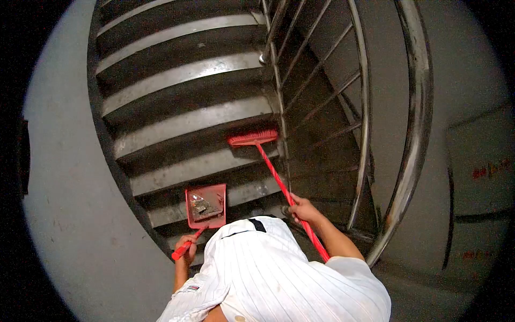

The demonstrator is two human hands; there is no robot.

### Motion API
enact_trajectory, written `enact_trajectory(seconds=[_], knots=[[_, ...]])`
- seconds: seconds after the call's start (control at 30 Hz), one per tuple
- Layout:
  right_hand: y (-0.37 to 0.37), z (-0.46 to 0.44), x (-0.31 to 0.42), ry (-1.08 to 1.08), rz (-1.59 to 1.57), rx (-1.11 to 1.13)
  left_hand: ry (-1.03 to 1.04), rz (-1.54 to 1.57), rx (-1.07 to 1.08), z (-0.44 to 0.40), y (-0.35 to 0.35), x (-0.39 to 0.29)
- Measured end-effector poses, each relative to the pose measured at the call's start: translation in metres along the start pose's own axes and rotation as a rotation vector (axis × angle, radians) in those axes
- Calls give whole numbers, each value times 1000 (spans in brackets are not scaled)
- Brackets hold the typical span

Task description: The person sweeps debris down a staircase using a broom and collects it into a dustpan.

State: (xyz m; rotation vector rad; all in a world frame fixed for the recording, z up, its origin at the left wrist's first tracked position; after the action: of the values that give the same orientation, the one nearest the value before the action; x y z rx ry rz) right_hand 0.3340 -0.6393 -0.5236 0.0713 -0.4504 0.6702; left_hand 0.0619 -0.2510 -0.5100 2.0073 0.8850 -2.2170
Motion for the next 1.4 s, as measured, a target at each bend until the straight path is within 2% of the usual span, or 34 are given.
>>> enact_trajectory(seconds=[0.17, 0.23, 0.4, 0.5, 0.6, 0.77, 0.8, 0.87, 0.9, 0.93, 1.03, 1.13, 1.17, 1.23, 1.3, 1.4], knots=[[-3, 36, 9, -49, 31, 22, 11, 61, -38, 7, -2, 20], [-7, 32, 22, -62, 10, -14, -51, 15, -47, 5, -2, 22], [-5, 5, -2, 49, -53, -38, 1, -17, 13, -10, -1, -2], [13, 50, -10, 85, -160, 1, 3, -31, 30, -9, -6, 1], [21, 74, -8, 42, -86, 56, 17, -21, 37, -4, -10, 5], [23, 38, 12, -3, -63, 17, -1, -37, 33, -2, -11, 11], [24, 27, 15, -3, -93, 21, -135, 32, 33, 1, -8, 28], [27, 22, 6, 59, -167, 16, -271, 100, 32, 10, -6, 48], [27, 27, 1, 61, -167, 18, -168, 35, 47, 3, -6, 29], [28, 32, -4, 45, -139, 36, -64, -30, 62, -1, -5, 13], [33, 60, 1, 16, -106, 81, -36, -47, 71, -4, -5, -2], [45, 70, 25, -71, 155, 129, -53, -61, 30, 10, -1, 3], [46, 62, 32, -73, 152, 130, -52, -64, 32, 12, 1, 5], [55, 41, 60, -297, 415, 162, -33, -36, 30, 11, 7, -5], [64, 18, 73, -287, 457, 216, -9, -37, 38, 8, 9, -5], [67, -13, 79, -249, 586, 279, -89, -32, -1, 9, 7, 11]])
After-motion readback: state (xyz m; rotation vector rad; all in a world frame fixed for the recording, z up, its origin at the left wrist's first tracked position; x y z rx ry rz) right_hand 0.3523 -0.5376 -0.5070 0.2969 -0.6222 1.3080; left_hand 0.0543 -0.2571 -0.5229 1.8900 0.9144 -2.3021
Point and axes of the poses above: each hand's wrist, its own z-axis away from the middle knuckle, its own y-axis out of the palm, x = y × z, the point moved 8 cm from there along -z, towards the middle knuckle, and after that the axes turned 4 degrees about y, right-handed, at the moved point
